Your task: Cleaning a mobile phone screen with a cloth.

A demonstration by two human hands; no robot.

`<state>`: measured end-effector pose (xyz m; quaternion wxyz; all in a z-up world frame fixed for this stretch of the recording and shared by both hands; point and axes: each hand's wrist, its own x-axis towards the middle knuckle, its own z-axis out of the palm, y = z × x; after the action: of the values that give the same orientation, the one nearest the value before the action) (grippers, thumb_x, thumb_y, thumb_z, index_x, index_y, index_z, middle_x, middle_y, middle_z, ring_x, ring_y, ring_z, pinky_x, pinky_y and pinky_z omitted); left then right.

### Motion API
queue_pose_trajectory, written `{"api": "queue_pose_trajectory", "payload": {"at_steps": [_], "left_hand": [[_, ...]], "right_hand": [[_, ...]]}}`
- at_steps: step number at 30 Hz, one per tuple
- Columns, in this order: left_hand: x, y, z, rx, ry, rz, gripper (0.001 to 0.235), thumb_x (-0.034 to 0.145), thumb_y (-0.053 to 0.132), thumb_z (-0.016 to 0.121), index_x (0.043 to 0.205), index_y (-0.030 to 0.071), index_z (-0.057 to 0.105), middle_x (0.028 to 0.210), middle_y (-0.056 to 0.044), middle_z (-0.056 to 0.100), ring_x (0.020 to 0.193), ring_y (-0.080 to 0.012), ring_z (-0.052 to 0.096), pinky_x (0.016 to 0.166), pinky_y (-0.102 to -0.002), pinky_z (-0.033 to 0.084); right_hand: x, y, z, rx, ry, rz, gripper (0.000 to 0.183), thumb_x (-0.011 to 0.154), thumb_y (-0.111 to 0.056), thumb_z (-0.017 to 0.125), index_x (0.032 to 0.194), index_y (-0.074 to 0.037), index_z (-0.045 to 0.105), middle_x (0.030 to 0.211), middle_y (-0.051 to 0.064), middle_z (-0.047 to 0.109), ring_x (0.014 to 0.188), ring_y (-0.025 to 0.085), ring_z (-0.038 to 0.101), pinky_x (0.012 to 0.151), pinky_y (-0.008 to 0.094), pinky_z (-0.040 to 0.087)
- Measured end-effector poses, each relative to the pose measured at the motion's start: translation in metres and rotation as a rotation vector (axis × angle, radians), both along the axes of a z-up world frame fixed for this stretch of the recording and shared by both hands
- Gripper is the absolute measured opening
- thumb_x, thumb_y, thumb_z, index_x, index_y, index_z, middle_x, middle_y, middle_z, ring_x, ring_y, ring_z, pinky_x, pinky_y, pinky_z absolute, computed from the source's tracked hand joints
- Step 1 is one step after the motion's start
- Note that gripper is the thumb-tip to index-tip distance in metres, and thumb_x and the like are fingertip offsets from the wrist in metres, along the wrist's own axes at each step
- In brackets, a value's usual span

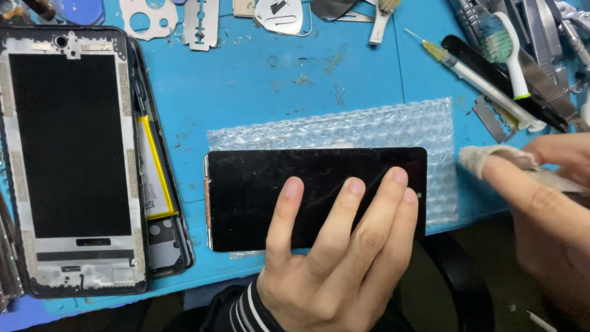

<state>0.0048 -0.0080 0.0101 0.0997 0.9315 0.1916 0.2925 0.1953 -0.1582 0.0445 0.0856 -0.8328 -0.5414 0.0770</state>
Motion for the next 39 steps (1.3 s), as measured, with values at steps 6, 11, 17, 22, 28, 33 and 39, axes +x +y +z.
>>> {"api": "queue_pose_trajectory", "payload": {"at_steps": [6, 11, 17, 22, 28, 33, 39], "left_hand": [[-0.001, 0.003, 0.005, 0.008, 0.004, -0.005, 0.015, 0.107, 0.025, 0.079, 0.122, 0.020, 0.078, 0.130, 0.006, 0.076, 0.118, -0.0128, 0.062, 0.108, -0.047, 0.044], [-0.002, 0.003, 0.002, 0.006, -0.008, -0.002, 0.015, 0.108, 0.025, 0.080, 0.122, 0.020, 0.079, 0.130, 0.006, 0.076, 0.120, -0.0133, 0.061, 0.110, -0.046, 0.043], [-0.004, 0.005, 0.003, 0.026, 0.001, -0.016, 0.018, 0.108, 0.025, 0.076, 0.125, 0.018, 0.078, 0.132, 0.004, 0.075, 0.122, -0.0147, 0.059, 0.109, -0.047, 0.044], [-0.003, 0.002, 0.002, 0.043, -0.015, -0.021, 0.020, 0.108, 0.026, 0.075, 0.126, 0.018, 0.078, 0.132, 0.004, 0.075, 0.124, -0.0154, 0.057, 0.110, -0.048, 0.044], [-0.002, -0.004, 0.005, 0.040, 0.009, -0.035, 0.020, 0.108, 0.024, 0.077, 0.126, 0.016, 0.079, 0.135, 0.002, 0.072, 0.129, -0.0175, 0.051, 0.112, -0.052, 0.041], [0.000, -0.009, 0.005, 0.027, 0.010, -0.040, 0.022, 0.107, 0.023, 0.077, 0.128, 0.015, 0.078, 0.136, 0.002, 0.072, 0.132, -0.0180, 0.048, 0.113, -0.054, 0.036], [0.002, -0.012, 0.005, 0.028, 0.022, -0.034, 0.022, 0.107, 0.023, 0.077, 0.128, 0.015, 0.078, 0.136, 0.002, 0.072, 0.133, -0.0182, 0.047, 0.113, -0.055, 0.035]], "right_hand": [[-0.019, 0.043, 0.015, 0.043, 0.134, 0.097, 0.039, 0.070, 0.016, 0.070, 0.105, 0.000, 0.074, 0.088, 0.020, 0.068, 0.047, 0.023, 0.050, 0.043, 0.035, 0.038], [-0.030, 0.044, 0.008, 0.128, 0.080, 0.049, 0.030, 0.086, 0.020, 0.073, 0.113, 0.008, 0.076, 0.115, 0.032, 0.060, 0.077, 0.029, 0.060, 0.063, 0.036, 0.048], [-0.039, 0.042, 0.007, 0.162, 0.129, -0.035, 0.024, 0.091, 0.020, 0.073, 0.113, 0.010, 0.074, 0.119, 0.032, 0.058, 0.075, 0.027, 0.057, 0.061, 0.033, 0.046], [-0.046, 0.035, 0.008, 0.150, 0.130, -0.077, 0.025, 0.090, 0.019, 0.073, 0.113, 0.008, 0.075, 0.117, 0.029, 0.058, 0.078, 0.025, 0.059, 0.063, 0.032, 0.047], [-0.045, 0.040, 0.021, 0.141, 0.118, -0.038, 0.029, 0.091, 0.020, 0.072, 0.117, 0.007, 0.075, 0.109, 0.026, 0.058, 0.054, 0.017, 0.041, 0.043, 0.028, 0.033], [-0.044, 0.052, 0.030, 0.188, 0.106, -0.006, 0.030, 0.092, 0.025, 0.071, 0.117, 0.010, 0.078, 0.113, 0.027, 0.060, 0.055, 0.016, 0.044, 0.041, 0.027, 0.033], [-0.039, 0.047, 0.026, 0.190, 0.039, 0.022, 0.030, 0.090, 0.024, 0.078, 0.115, 0.008, 0.081, 0.109, 0.027, 0.066, 0.057, 0.018, 0.052, 0.045, 0.030, 0.041]]}}
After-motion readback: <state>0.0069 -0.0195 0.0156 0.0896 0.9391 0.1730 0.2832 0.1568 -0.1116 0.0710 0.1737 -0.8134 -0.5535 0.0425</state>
